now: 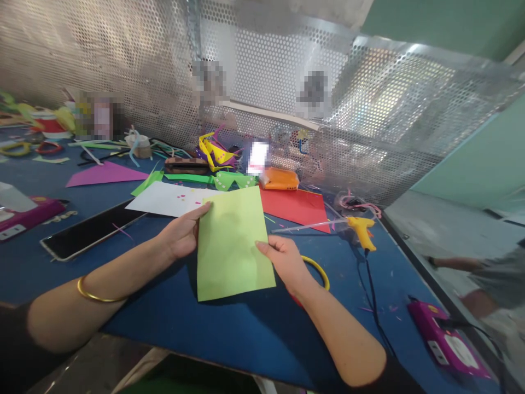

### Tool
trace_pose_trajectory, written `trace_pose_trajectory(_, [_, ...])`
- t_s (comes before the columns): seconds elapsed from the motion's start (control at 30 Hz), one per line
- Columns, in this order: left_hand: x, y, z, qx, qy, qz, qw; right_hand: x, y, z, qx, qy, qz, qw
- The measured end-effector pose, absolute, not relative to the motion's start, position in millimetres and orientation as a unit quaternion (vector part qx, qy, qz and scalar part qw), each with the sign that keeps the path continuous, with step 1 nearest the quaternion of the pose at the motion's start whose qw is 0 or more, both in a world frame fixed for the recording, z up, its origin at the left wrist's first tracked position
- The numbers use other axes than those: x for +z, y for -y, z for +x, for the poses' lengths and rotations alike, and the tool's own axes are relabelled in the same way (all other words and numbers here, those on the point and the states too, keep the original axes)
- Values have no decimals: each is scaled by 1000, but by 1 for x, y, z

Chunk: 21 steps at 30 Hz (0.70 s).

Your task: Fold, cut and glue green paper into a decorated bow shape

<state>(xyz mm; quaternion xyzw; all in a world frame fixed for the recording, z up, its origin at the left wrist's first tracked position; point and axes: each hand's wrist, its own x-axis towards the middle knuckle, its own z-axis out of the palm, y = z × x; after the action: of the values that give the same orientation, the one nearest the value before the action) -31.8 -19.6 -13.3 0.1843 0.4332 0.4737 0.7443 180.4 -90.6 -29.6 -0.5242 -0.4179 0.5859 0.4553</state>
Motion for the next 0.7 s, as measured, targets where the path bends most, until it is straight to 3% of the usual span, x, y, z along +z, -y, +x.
trace_pose_trajectory(0.27, [-17, 40, -20, 368, -372, 240, 818, -35, 87, 179, 579, 319, -500, 560])
trace_pose_trajectory(0.43, [-18, 43, -18, 297, -345, 192, 869, -37, 86, 175, 632, 340, -441, 539])
trace_pose_trajectory(0.7, [-20, 40, -19, 435, -404, 273, 757, -38, 83, 184, 600, 373, -467, 531])
